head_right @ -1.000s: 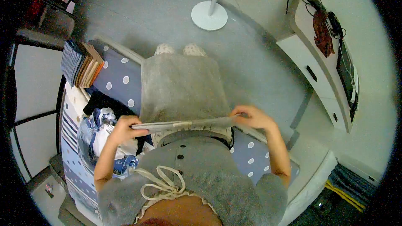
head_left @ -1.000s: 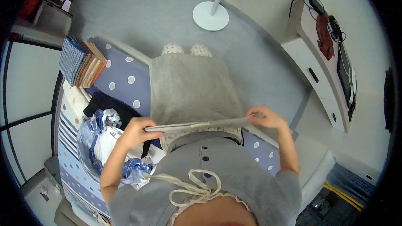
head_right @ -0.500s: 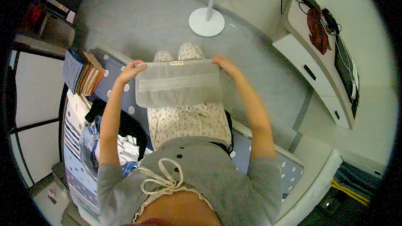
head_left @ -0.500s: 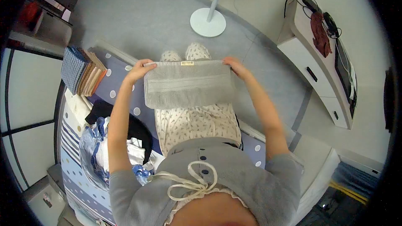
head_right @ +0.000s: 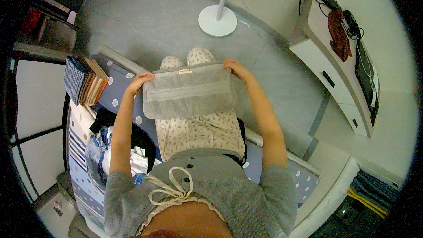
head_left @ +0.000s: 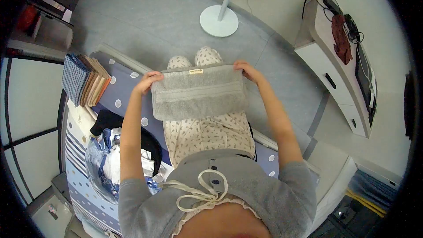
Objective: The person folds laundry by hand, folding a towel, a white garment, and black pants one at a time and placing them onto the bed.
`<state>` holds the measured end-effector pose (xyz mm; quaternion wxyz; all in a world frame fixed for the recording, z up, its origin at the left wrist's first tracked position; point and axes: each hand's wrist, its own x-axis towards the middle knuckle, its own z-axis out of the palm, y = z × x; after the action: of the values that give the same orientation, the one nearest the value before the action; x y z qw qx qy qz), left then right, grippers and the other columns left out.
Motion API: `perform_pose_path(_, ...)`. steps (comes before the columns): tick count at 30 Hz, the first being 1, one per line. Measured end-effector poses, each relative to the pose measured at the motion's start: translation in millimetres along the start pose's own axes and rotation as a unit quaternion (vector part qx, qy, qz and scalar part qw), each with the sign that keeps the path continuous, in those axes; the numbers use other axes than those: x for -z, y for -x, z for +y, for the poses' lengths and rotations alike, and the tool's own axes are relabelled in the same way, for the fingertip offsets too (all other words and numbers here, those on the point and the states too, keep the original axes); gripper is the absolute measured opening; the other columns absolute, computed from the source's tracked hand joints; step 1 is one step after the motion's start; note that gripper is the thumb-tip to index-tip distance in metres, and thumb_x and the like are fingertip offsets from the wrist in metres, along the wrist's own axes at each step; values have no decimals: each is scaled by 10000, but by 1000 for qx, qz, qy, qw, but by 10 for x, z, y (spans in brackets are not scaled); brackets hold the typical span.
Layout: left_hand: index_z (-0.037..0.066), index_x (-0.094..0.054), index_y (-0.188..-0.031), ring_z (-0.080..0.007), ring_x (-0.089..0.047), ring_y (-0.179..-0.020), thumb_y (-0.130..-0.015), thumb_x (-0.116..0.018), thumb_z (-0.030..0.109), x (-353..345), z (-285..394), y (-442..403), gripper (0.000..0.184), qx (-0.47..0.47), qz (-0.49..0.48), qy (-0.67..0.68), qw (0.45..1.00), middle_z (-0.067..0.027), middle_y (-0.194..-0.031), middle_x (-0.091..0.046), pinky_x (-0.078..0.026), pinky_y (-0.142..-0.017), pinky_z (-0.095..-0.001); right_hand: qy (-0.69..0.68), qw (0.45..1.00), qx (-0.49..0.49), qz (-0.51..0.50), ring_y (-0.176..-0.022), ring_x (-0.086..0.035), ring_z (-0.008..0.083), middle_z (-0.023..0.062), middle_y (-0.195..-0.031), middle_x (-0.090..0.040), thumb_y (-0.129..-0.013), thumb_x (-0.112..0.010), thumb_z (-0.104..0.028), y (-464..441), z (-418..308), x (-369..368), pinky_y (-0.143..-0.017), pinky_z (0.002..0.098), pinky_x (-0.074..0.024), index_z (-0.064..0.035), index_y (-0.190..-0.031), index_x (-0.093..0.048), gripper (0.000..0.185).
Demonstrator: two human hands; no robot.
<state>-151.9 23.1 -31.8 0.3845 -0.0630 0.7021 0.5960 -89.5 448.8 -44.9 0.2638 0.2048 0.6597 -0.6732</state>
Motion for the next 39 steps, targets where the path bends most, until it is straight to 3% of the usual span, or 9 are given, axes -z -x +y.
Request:
perform_pose_path(5, 77, -597, -884, -83, -520, -691, -726, -656, 242, 99, -100, -108, 236, 31, -40, 4, 999, 6, -791, -577, -389, -512, -198, 40, 997, -4, -59, -832, -456, 101, -29, -820, -533, -698, -595, -230, -103, -95, 61, -745, 235, -339, -117, -827, -593, 172)
perform_pose_path(8, 67, -606, -860, -95, -514, -702, -718, -663, 253, 53, -19, -43, 241, 11, -17, 8, 1000, 7, -800, -573, -399, -567, -216, 122, 991, 31, -56, -844, -459, 101, -21, -819, -539, -705, -601, -223, 26, -289, 1, -751, 235, -342, -97, -814, -595, 166)
perform_pose_path(15, 20, -612, -776, -139, -528, -795, -699, -680, 150, -39, 792, 730, 166, -234, 63, -223, 944, -37, -830, -584, -396, -704, -261, 251, 940, 214, -85, -831, -463, 113, 4, -806, -503, -735, -587, -174, 685, -1025, -65, -712, 234, -370, -68, -792, -549, 126)
perform_pose_path(18, 10, -610, -787, -163, -542, -833, -678, -690, 109, -30, 1086, 1148, 167, -299, 80, -268, 912, -61, -856, -594, -405, -737, -273, 207, 945, 241, -80, -889, -449, 112, 27, -1025, -484, -739, -575, -125, 1138, -1386, -135, -768, 238, -354, -54, -828, -532, 121)
perform_pose_path(24, -15, -599, -782, -212, -563, -806, -676, -677, 71, -98, 1386, 1595, 157, -390, 159, -339, 841, -90, -786, -597, -425, -730, -284, 307, 874, 376, -20, -876, -449, 115, 26, -900, -480, -794, -517, -90, 1496, -1657, -192, -761, 245, -368, -46, -893, -486, 113)
perform_pose_path(28, 5, -591, -844, -163, -549, -758, -700, -659, 55, -155, 1501, 1791, 166, -443, 211, -318, 812, -55, -770, -587, -425, -676, -252, 243, 908, 341, 3, -864, -443, 105, 17, -888, -480, -817, -500, -95, 1750, -1829, -274, -760, 245, -365, -53, -934, -479, 126)
perform_pose_path(32, 86, -494, -1053, -64, -474, -661, -751, -637, 82, -204, 1416, 1671, 334, -342, 167, -168, 909, 26, -748, -525, -375, -583, -189, 236, 920, 312, -5, -824, -430, 88, -10, -919, -470, -816, -502, -104, 1683, -1782, -309, -704, 222, -360, -88, -994, -463, 183)
perform_pose_path(37, 94, -491, -1011, -81, -489, -648, -735, -656, 133, 28, 560, 659, 324, -45, 89, -82, 992, -22, -816, -540, -365, -491, -202, 214, 970, 111, -38, -673, -461, 100, 23, -791, -503, -783, -555, -143, 350, -668, -72, -579, 250, -400, -84, -1071, -441, 315)
perform_pose_path(39, 85, -476, -1034, -106, -515, -667, -732, -653, 135, -12, 238, 380, 353, -11, 112, 31, 993, -44, -823, -551, -399, -494, -228, 175, 977, 109, 55, -648, -465, 120, 39, -761, -508, -773, -565, -129, 48, -279, -178, -559, 267, -406, -72, -1069, -441, 326)
